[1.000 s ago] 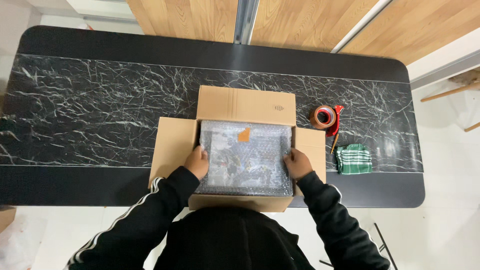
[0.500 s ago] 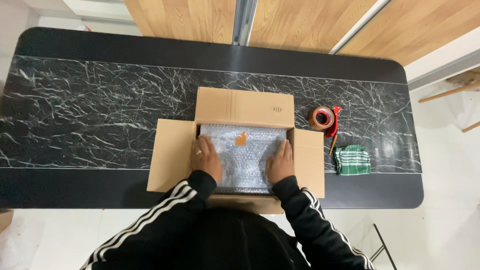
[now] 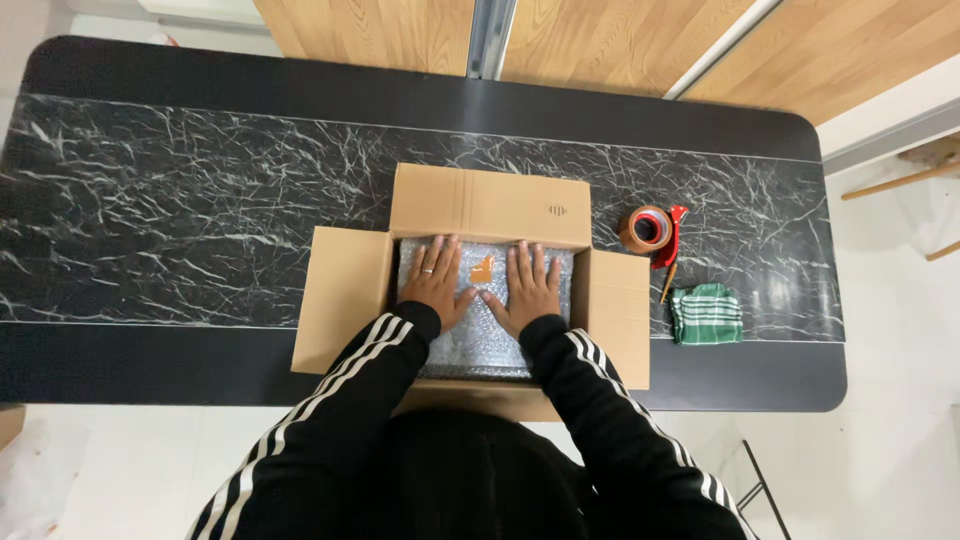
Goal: The person places bubble-wrapped picture frames one by one into a cardboard box.
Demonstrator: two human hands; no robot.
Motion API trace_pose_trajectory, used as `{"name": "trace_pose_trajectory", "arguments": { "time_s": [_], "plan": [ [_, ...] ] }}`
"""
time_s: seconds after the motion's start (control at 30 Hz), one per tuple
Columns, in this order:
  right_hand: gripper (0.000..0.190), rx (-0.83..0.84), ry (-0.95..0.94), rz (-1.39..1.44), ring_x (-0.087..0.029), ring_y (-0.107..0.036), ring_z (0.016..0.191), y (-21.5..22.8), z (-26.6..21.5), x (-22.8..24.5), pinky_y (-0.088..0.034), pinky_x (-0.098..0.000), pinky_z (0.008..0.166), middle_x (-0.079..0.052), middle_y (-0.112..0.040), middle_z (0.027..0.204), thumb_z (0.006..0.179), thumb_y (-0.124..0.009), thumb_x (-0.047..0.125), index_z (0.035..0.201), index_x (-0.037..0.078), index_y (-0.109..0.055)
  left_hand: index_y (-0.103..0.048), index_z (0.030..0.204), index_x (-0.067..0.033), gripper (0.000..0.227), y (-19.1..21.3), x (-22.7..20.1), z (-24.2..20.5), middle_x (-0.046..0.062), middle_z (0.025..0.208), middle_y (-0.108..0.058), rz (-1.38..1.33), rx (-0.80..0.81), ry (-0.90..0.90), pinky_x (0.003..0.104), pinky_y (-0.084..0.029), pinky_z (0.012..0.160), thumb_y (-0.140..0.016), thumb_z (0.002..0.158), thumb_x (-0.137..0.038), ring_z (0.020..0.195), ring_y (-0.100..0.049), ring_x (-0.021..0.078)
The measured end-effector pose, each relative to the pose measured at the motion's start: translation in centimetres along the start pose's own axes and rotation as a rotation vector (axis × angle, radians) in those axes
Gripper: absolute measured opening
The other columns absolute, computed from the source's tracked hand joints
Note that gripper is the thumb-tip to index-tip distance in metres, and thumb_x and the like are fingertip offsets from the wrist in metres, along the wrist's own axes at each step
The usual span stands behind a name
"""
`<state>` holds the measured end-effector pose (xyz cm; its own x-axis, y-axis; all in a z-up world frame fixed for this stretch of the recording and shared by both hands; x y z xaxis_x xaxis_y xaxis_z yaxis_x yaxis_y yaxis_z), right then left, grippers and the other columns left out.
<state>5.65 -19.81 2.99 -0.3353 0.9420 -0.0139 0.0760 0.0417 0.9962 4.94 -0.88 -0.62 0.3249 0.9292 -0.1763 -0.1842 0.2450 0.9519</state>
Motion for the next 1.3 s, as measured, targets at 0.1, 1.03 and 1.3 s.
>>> {"name": "trace_pose_trajectory", "arguments": {
  "time_s": [0.1, 1.03, 1.3],
  "plan": [
    [0.105, -0.010, 0.016, 0.031, -0.040, -0.006, 0.168, 0.4, -0.3, -0.2, 0.003, -0.0640, 0.133, -0.016, -0.014, 0.182, 0.100, -0.031, 0.083, 0.171, 0.006, -0.028, -0.033, 0.168, -0.0062, 0.088, 0.5, 0.4, -0.3, 0.010, 0.180, -0.023, -0.007, 0.017, 0.011, 0.052, -0.009, 0.135, -0.045, 0.102, -0.064, 0.166, -0.016, 0.0335],
    [0.106, 0.262, -1.144, 1.233, -0.029, -0.033, 0.160, -21.0, 1.4, -16.3, -0.021, -0.0401, 0.135, -0.018, -0.040, 0.171, 0.098, -0.037, 0.092, 0.166, 0.011, -0.046, -0.057, 0.159, -0.0184, 0.102, -7.5, 7.7, -5.4, 0.007, 0.166, -0.052, -1.102, 0.123, 1.506, 0.036, -0.028, 0.133, -0.050, 0.090, -0.094, 0.155, -0.045, 0.0230],
    [0.119, 0.267, -1.231, 1.261, -0.029, -0.027, 0.163, -21.2, 0.7, -14.9, -0.015, -0.0394, 0.136, -0.020, -0.034, 0.174, 0.094, -0.033, 0.095, 0.168, 0.002, -0.039, -0.047, 0.164, -0.0065, 0.121, -2.5, 5.0, -4.7, 0.015, 0.175, -0.037, -1.083, 0.207, 1.556, 0.040, -0.015, 0.137, -0.035, 0.090, -0.101, 0.163, -0.032, 0.0280]
  ]
}}
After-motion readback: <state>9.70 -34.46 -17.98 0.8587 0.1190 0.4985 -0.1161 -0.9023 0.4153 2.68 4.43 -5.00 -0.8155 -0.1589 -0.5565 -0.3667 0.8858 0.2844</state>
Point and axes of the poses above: each hand's wrist, its own z-axis towards the middle knuckle, its own y-axis out of the back of the hand, x = y × z, the point moved 5 cm from there along z, towards the middle knuckle
